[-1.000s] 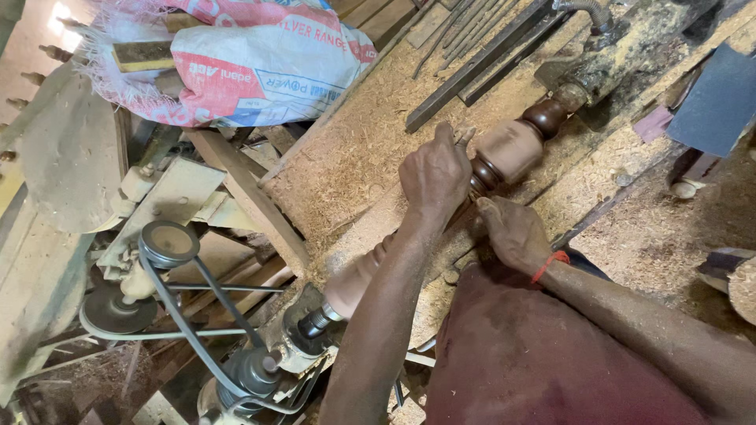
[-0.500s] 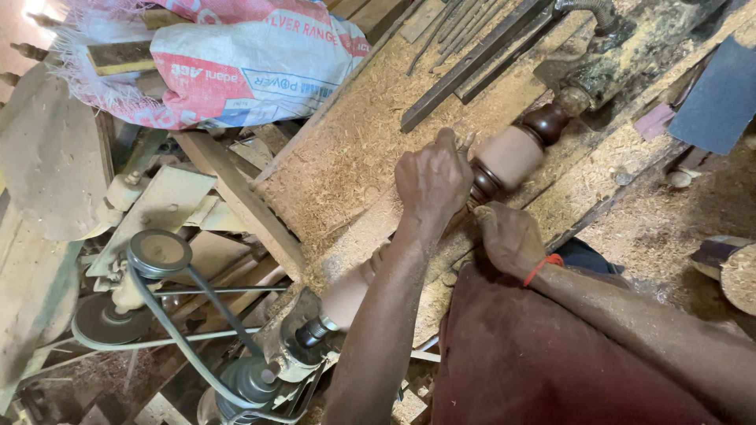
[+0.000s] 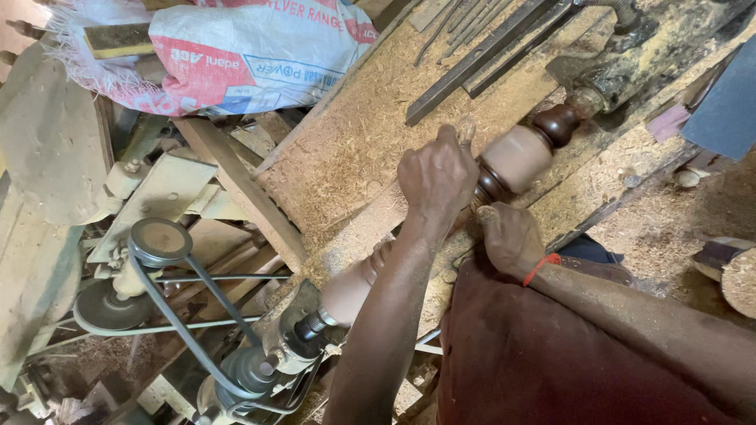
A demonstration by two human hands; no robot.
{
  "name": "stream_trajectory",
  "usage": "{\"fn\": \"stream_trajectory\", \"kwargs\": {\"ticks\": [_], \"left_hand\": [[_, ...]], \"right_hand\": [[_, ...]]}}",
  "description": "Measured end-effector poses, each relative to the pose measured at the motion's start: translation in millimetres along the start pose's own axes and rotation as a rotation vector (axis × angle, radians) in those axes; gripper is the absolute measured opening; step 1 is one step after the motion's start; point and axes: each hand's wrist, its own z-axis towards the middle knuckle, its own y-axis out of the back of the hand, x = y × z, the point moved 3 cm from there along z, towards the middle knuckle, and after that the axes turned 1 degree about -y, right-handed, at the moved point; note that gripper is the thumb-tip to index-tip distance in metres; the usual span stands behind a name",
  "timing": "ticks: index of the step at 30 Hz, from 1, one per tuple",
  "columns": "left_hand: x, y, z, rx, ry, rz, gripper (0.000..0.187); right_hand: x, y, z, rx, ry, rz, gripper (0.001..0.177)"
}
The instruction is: The person uses a cord held between their hands to apply friction to a rotating wooden spindle on a lathe, moving it across the wood, and subsequently applies a sanding block to the surface.
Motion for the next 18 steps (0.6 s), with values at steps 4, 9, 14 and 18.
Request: {"fn": "stream_trajectory", "kwargs": {"ticks": [4,9,14,18], "left_hand": [[4.3,-3.7,1.3,-0.020,0.015,0.016,0.018],[4.7,-9.9,0.1,0.004,0.078,0.014,0.017],[0.1,-5.8,1.3,0.011,0.072,0.071,0.016],[-6.1,-0.2,-3.2,0.025,0.053,0.041,0.015]], "right_hand": [[2.0,-0.5,1.7,0.012,0.020,0.019,0.053],[6.1,4.8,2.1,0.000,-0.043,0.064,0.055],[9.4,12.4,1.8,-0.016,-0.001,0.053,0.053],[6.3,12.8,-0.7,-0.047,0.114,-0.035,0.042]]}}
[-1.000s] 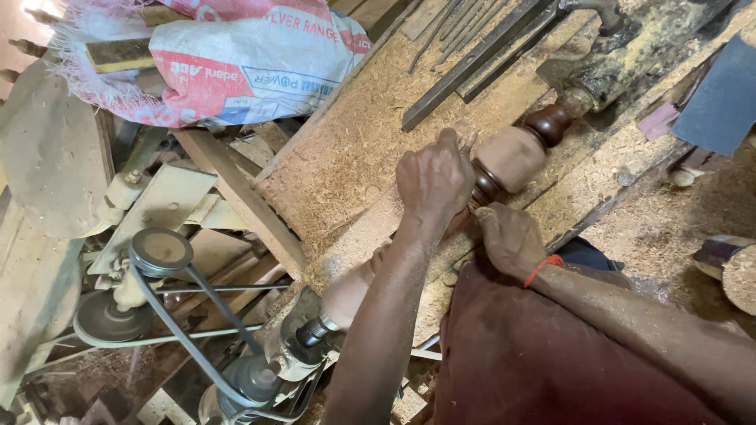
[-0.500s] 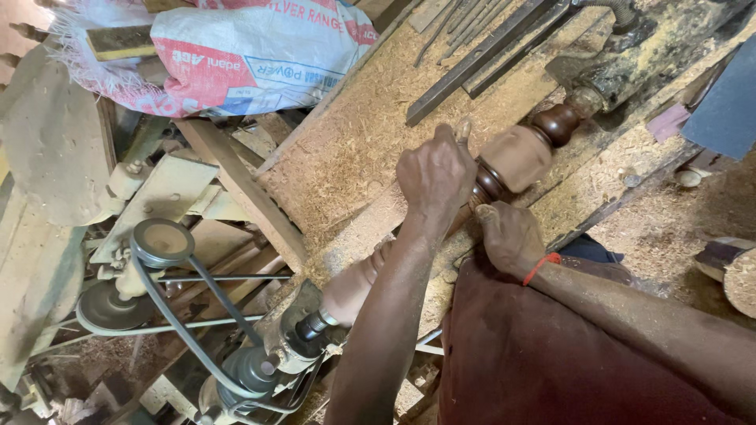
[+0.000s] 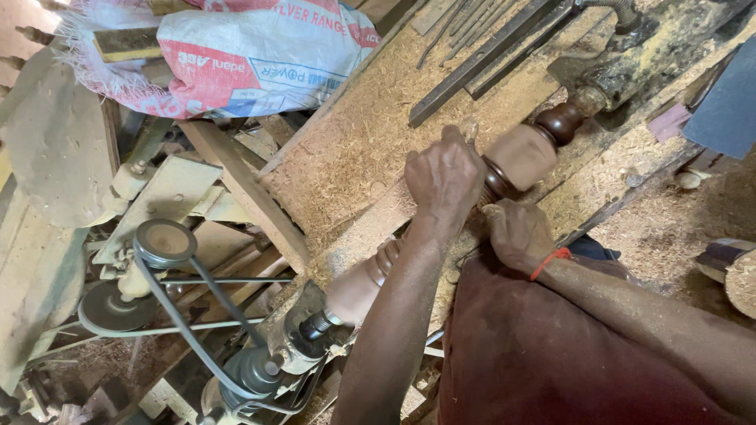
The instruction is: The person uses a cord held between their hands to apply friction to a rotating wooden spindle on a lathe, moving it across the wood, and subsequently applies a sanding block to the surface.
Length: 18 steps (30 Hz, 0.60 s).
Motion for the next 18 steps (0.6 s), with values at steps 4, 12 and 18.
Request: {"fn": "stream_trajectory", "kwargs": {"ticks": [4,12,18], "left_hand": [[-3.8,2.8,3.7,-0.060,-0.027,0.002,0.015],[3.1,-8.4,-3.4,-0.110,0.037,-0.067,0.018],[1.4,-7.6,-6.0,-0.100,0.036,-0.056,0.010]], "right_hand": [[2.9,3.9,3.6,-0.103,0.254,-0.118,0.034],[4.0,6.7,6.4,-0.035,0.009,-0.008,0.034],[-2.6,0.9,5.4,0.038,0.092,-0.146,0.034]]}}
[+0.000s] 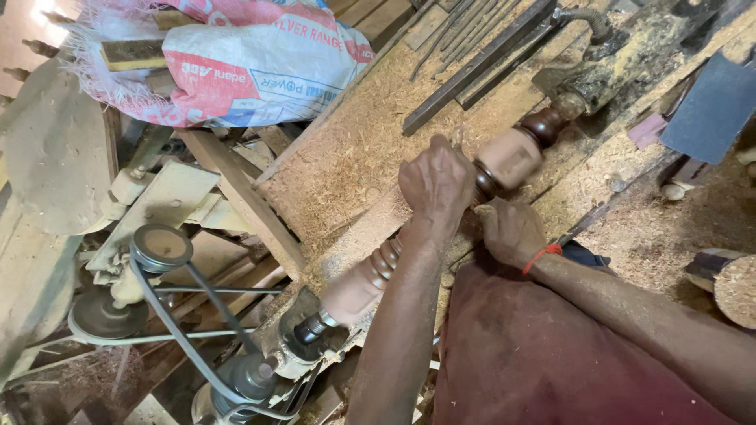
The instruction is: The person uses a cord held between their hands to apply friction to a rotating wooden spindle on a lathe, moving it across the wood, and subsequently applies a sanding block to the surface.
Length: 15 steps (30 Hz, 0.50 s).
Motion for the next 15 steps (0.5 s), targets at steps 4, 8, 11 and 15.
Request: {"fn": "stream_trajectory", "kwargs": {"ticks": [4,8,11,15], "left_hand": [[-0.4,-0.2,1.0,0.058,0.042,-0.062,0.010],[-1.1,-1.5,2.2,0.011,-0.006,-0.029,0.006],[1.7,-3.4,-1.5,0.003,-0.006,-0.038,0.008],[4.8,-8.8,-4.3,0.003,-0.042,-0.002,0.010]], "right_hand": [[-1.2,-2.9,0.1,-0.076,-0.032,0.135,0.034],[-1.8,-4.2,2.2,-0.081,-0.023,0.166,0.034],[-8.6,-11.1,2.2,0.016,-0.138,0.102,0.036],[-15.2,-17.2,0.2,-0.078,0.021,0.055,0.036]]}}
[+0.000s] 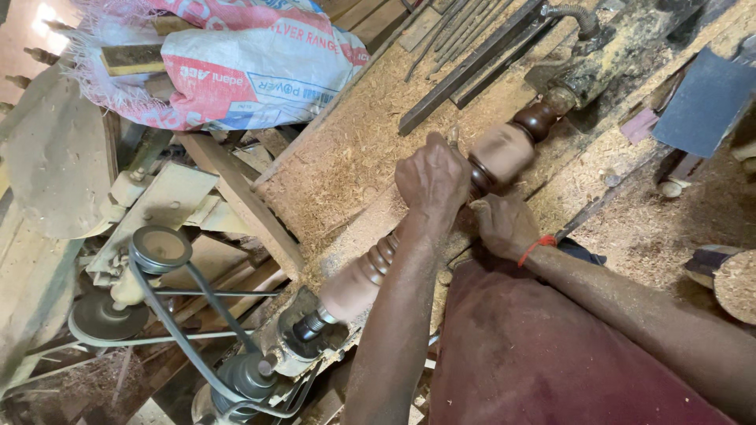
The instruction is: The person uses a cord held between their hands to apply friction to a rotating wooden spindle on a lathe, moving it across the wood, and subsequently applies a sanding block to the surface.
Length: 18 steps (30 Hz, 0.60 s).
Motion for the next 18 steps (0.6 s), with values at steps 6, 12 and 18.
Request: {"fn": "stream_trajectory", "kwargs": {"ticks": [6,12,18], "left_hand": [[4.8,-0.3,2.1,-0.071,-0.093,0.073,0.014],[14.6,-1.2,-8.3,-0.067,0.067,-0.237,0.028],[12.8,1.3,-6.9,0.060,0.083,-0.038,0.012]], "right_hand": [[-2.8,-21.5,-2.4,0.069,-0.055,0.409,0.061],[2.4,-39.4,-7.3,0.262,-0.204,0.561,0.075],[7.1,-36.5,-9.1,0.200,-0.206,0.553,0.075]]}}
